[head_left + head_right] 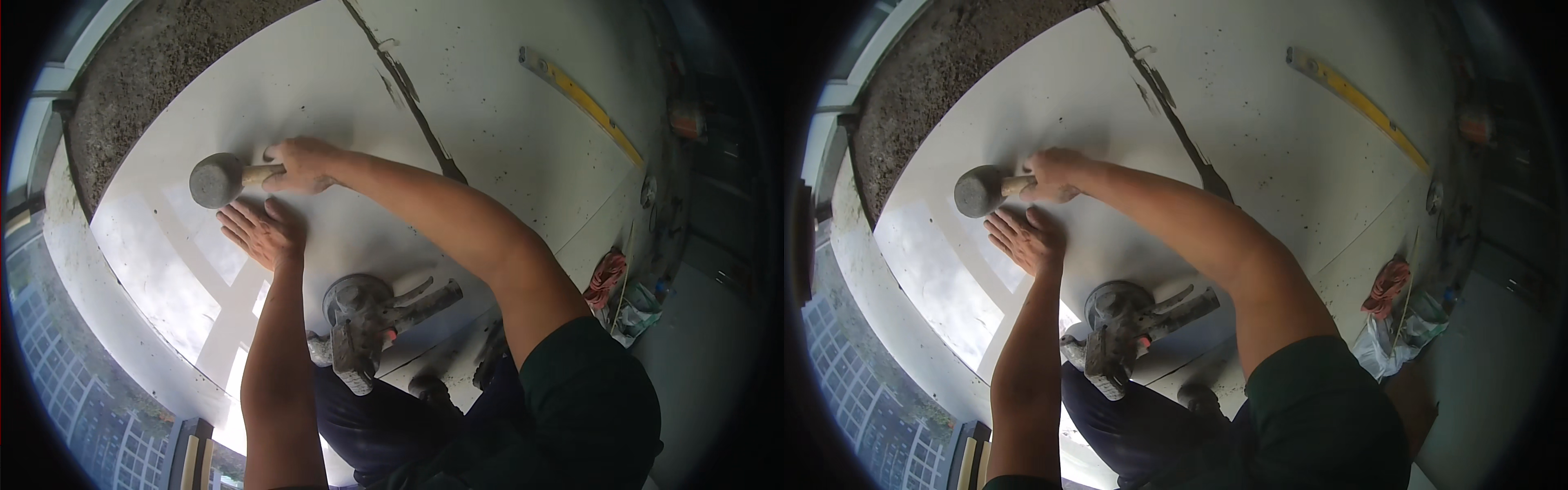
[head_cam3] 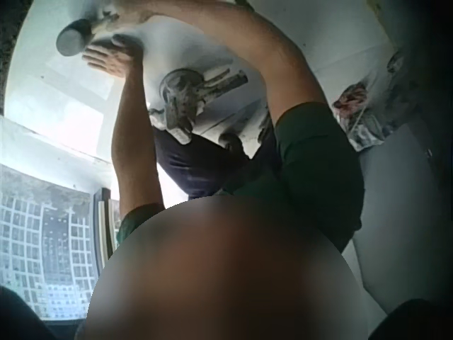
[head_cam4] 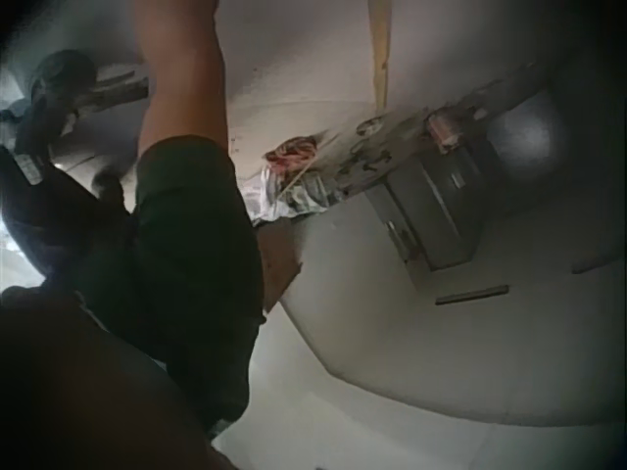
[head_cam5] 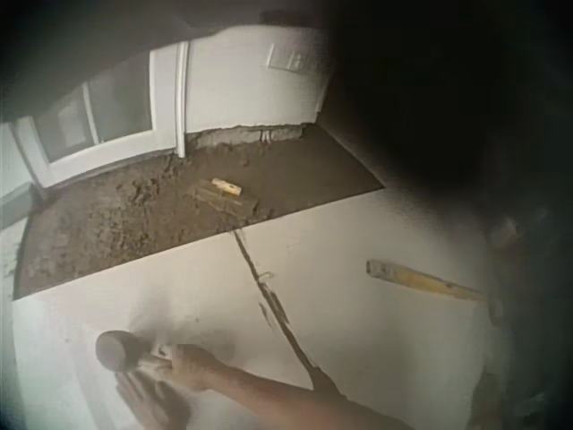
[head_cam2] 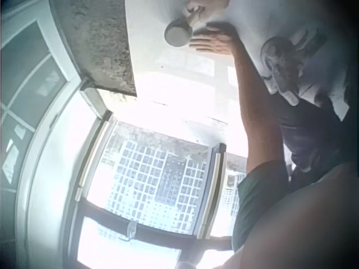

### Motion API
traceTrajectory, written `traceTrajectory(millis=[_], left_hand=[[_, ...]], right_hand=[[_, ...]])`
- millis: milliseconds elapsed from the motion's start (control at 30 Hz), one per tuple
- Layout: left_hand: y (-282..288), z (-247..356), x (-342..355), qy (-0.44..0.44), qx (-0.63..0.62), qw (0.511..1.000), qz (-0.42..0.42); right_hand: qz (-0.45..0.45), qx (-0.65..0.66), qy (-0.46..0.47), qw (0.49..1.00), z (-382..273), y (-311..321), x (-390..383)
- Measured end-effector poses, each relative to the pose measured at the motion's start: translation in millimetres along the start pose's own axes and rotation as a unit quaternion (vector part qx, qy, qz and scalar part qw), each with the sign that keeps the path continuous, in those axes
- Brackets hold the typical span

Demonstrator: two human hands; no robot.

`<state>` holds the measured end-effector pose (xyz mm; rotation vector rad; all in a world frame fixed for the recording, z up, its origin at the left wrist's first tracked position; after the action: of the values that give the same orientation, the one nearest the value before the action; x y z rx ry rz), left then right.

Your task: Laying large white tiles on a floor using a suction cup lifter and a rubber mallet to level them.

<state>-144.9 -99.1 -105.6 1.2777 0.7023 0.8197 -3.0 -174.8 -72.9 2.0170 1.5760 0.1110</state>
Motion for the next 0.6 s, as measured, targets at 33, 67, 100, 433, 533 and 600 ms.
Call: traceTrajectory(millis=[33,67,100,433,533,600], left_hand=[[-5.2,0.8,-1.7,-0.016,0.005,1.000,0.000],[-6.8,-0.1,-4.0,-0.020,0.008,1.000,-0.003],[-4.5,-2.5,-4.3,-0.050,0.008,0.999,-0.006],[3.4,11.0,-5.1,-0.089,0.023,0.995,-0.026],[4.3,13.1,-8.6,-0.094,0.012,0.995,-0.016],[9.4,7.3,-7.6,-0.092,0.017,0.995,-0.019]], right_hand=[[0.068,0.026,0.037,0.997,0.9,-16.2,1.2],[0.134,0.052,0.072,0.987,-3.8,-30.8,-7.4],[0.134,0.059,0.077,0.986,-18.2,-36.8,-12.4],[0.277,0.110,0.013,0.955,-21.1,4.8,-136.7],[0.201,0.098,-0.069,0.972,-4.5,-9.3,-143.4],[0.264,0.129,0.037,0.955,-50.7,4.6,-131.9]])
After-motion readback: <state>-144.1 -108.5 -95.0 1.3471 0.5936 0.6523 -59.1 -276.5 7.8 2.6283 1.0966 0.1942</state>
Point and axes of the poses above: each hand's wrist, its own x-axis towards the middle knuckle, its own y-axis out of the back of the hand, z = x × y, the point moved 9 cm from there along x, towards the middle knuckle, and after that the axes turned 15 degrees about y, right-handed, at the moved point
